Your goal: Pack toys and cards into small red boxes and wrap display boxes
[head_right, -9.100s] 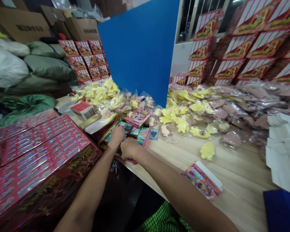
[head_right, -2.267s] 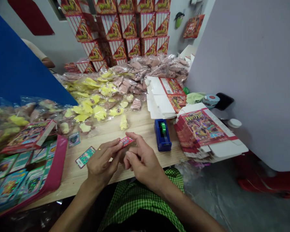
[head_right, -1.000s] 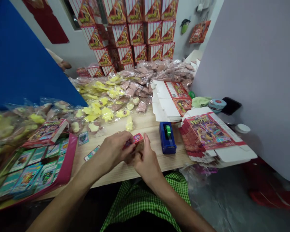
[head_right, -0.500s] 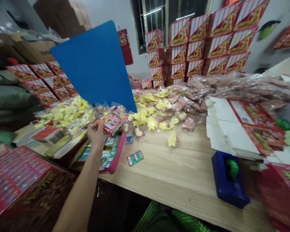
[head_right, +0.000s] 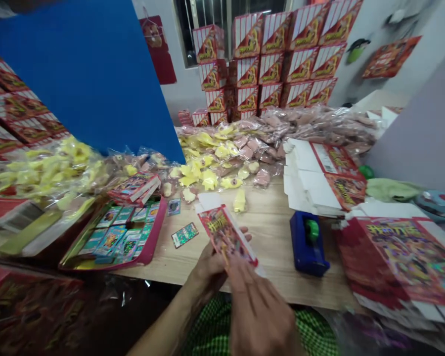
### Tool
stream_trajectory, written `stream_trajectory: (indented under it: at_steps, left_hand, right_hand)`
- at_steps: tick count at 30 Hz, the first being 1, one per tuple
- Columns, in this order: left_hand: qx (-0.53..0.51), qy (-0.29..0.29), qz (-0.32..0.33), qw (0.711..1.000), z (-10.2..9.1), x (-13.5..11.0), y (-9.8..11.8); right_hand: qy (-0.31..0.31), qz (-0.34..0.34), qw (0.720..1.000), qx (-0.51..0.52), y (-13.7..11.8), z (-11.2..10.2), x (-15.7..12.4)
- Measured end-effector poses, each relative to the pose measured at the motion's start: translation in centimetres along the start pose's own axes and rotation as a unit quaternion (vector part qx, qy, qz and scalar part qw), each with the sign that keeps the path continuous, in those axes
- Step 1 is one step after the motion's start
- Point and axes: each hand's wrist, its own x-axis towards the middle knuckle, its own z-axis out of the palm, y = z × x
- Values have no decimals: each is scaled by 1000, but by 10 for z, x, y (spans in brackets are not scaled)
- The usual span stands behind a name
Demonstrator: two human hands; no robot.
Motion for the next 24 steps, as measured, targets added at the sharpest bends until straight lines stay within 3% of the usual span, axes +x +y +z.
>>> stream_trajectory:
  at_steps: [2,6,8,10,12,14,16,17,20,24]
  left_hand:
    - [-15,1,-5,1000,1,-5,0]
    - [75,-115,-10,991,-11,-12,13]
    - [91,-128,-24,987,-15,-15,15]
    - [78,-72,-45,993,-18,-16,16]
    - [68,4,-54,996,-21,-15,17]
    - [74,48,-53,995,-23,-11,18]
    - [84,57,-49,994,-24,-6,19]
    - [88,60,-48,993,-23,-4,18]
    - [89,84,-38,992,-18,-2,14]
    - [81,104,-66,989,-13,-9,1]
  right_hand:
    - [-31,-38,997,-51,-10,-5,13]
    - [-36,-70,994,-81,-12,-25,54]
    - [-43,-78,994,-64,-3,-35,66]
    - [-5,-35,999,-29,12,-41,69]
    - [49,61,996,37,28,-40,65]
    - [18,148,978,146,42,-32,58]
    - [-44,202,944,257,52,-20,53]
    - [-46,221,927,301,55,-14,51]
    - [30,281,891,356,61,1,49]
    - [52,309,882,352,65,3,50]
